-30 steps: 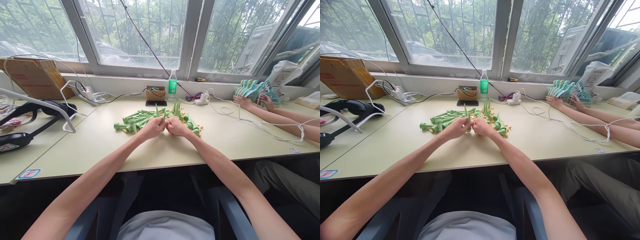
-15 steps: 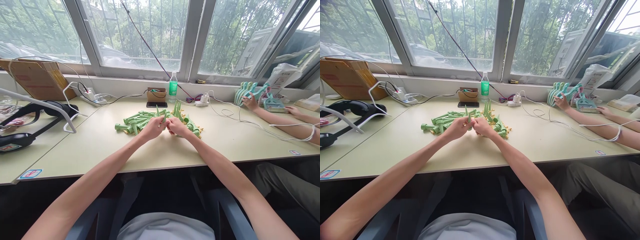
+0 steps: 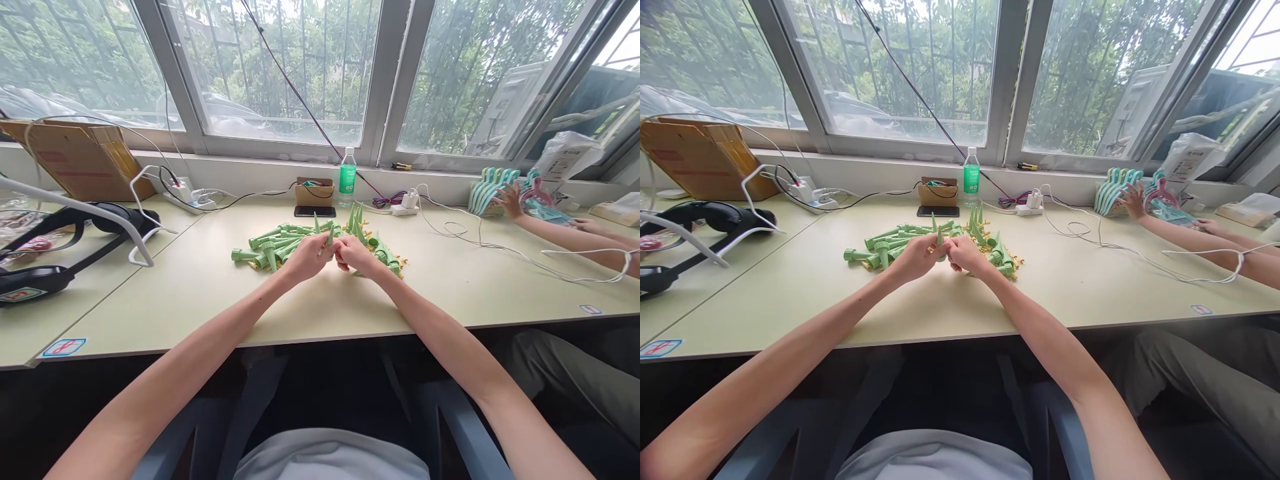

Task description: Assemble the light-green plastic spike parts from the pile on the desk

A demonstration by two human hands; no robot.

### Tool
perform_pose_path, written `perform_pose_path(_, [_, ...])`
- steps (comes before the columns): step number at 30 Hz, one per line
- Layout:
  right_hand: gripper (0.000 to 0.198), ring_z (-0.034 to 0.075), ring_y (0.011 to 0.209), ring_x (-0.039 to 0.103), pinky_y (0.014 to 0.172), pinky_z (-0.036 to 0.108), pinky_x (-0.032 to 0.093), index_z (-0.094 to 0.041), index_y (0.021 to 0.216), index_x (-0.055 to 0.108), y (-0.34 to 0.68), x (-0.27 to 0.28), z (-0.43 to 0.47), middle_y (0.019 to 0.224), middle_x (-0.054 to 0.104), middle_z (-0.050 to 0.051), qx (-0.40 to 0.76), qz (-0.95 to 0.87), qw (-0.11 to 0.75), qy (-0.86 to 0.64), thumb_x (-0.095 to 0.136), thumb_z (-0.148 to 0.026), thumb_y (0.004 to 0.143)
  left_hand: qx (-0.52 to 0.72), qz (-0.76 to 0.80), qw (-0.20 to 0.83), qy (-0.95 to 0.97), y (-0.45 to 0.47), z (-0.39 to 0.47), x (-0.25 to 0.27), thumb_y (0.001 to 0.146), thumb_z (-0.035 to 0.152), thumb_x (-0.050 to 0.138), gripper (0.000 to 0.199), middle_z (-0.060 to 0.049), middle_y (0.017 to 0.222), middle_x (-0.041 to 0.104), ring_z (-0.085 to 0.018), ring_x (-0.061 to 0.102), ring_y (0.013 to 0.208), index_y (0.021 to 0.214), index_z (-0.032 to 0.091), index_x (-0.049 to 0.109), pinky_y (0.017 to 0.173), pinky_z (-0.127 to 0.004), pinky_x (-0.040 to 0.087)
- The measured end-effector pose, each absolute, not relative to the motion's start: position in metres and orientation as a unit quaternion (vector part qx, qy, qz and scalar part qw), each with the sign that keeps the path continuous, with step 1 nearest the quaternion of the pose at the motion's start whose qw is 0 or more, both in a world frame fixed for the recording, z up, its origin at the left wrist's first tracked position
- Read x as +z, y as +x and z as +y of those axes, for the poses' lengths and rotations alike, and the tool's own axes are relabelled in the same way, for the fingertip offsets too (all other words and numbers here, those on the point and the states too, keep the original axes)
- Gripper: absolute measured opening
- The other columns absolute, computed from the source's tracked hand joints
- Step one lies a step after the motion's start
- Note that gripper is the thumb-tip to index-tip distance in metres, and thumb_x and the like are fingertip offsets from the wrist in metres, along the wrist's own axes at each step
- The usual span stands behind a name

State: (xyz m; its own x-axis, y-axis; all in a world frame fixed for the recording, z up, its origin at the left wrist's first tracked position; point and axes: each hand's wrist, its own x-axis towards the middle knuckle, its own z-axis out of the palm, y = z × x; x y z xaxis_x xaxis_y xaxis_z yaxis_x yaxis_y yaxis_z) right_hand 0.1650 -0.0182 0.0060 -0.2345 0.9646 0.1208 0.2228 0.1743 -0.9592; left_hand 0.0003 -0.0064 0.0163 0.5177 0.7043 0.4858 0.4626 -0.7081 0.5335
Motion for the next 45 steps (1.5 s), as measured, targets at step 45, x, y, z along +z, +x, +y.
perform_pose_path(45, [0.034,0.011,0.036,0.050,0.035,0.020,0.040,-0.020,0.054,0.044,0.171,0.006,-0.021,0.043,0.049,-0.002,0.430,-0.692,0.324,-0.480,0.042,-0.009,0.086,0.272,0.376,0.160,0.871,-0.001,-0.018,0.027,0.097,0.039,0.046,0.033,-0.002,0.065,0.060,-0.016,0.048,0.060,0.068,0.023,0.042,0.061,-0.031,0.037])
